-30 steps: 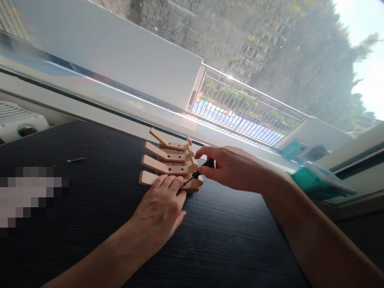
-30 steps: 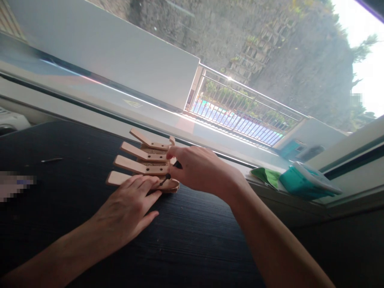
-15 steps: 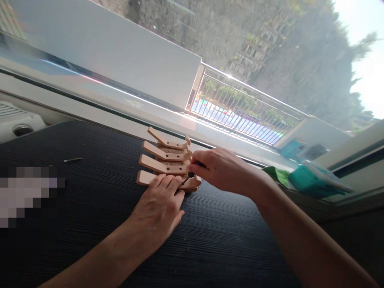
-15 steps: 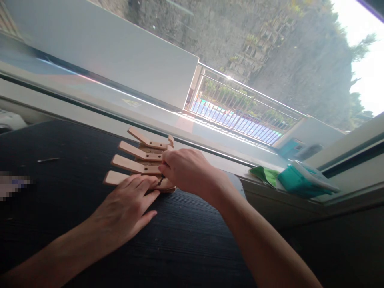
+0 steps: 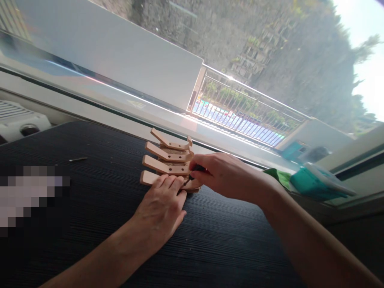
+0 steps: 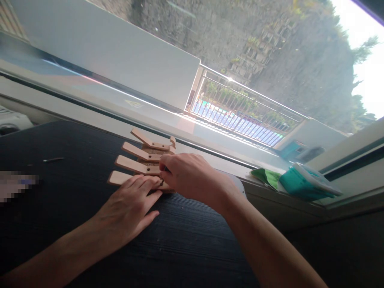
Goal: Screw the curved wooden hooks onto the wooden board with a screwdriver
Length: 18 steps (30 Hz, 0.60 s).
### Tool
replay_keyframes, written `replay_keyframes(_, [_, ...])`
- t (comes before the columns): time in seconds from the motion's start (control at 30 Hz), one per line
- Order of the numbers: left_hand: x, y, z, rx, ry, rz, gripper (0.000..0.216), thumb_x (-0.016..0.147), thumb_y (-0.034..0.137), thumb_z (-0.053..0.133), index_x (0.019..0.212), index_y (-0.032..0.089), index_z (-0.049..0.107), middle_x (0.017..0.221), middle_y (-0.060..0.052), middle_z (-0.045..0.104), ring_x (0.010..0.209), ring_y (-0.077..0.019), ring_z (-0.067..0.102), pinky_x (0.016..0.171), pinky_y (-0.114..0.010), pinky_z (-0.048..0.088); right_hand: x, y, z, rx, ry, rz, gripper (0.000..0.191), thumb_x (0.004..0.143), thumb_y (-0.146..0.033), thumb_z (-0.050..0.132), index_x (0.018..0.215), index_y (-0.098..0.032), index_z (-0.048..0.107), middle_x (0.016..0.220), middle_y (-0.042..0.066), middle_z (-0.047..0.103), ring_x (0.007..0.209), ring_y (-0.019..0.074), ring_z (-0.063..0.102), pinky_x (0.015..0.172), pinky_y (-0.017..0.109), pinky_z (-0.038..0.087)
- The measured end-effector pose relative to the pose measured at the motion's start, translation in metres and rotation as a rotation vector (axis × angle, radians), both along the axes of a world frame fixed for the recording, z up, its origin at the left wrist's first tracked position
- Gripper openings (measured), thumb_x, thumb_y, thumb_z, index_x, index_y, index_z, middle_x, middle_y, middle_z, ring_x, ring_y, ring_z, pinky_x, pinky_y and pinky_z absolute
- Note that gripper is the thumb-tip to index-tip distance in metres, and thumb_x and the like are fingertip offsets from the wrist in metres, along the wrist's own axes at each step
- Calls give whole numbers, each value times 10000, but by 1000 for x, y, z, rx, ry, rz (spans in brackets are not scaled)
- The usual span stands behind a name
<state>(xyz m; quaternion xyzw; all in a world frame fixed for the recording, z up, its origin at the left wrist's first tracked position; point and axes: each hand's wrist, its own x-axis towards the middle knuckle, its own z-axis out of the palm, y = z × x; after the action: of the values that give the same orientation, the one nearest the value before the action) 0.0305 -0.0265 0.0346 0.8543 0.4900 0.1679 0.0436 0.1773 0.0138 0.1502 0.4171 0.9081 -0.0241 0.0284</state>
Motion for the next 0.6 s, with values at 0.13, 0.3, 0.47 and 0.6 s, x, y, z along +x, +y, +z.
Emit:
replay_keyframes(0.13, [1, 1, -3, 9, -1, -2, 362, 771, 283, 631, 1108, 152, 647, 1225, -127, 565, 1173, -305, 473, 1073, -470, 317, -5, 0, -6, 16, 2, 8, 216, 942, -255, 421, 935, -173, 620, 770, 27, 656, 651, 125, 539, 593, 237, 292])
replay_keyframes(0.3, [1, 1, -3, 5, 2, -4, 364, 764, 280, 638, 1103, 147, 647, 1247, -136, 559, 1180, -311, 471, 1079, -480, 308, -5, 5, -8, 59, -18, -26, 201, 946, -288, 429, 946, -165, 588, 779, 35, 661, 648, 135, 558, 561, 237, 281])
replay_keyframes(0.47, [1, 0, -4, 10, 11, -5, 354, 772, 283, 631, 1094, 139, 649, 1264, -148, 550, 1193, -317, 465, 1086, -483, 298, -9, 8, -8, 78, -30, -64, 205, 928, -317, 458, 908, -162, 591, 735, 34, 658, 619, 137, 557, 540, 240, 265])
replay_keyframes(0.6, [0, -1, -5, 17, 17, -1, 358, 780, 289, 626, 1104, 137, 647, 1287, -148, 536, 1214, -314, 453, 1100, -474, 279, -10, 8, -9, 90, -10, -101, 228, 929, -313, 437, 910, -163, 608, 732, 35, 658, 606, 134, 546, 537, 242, 261])
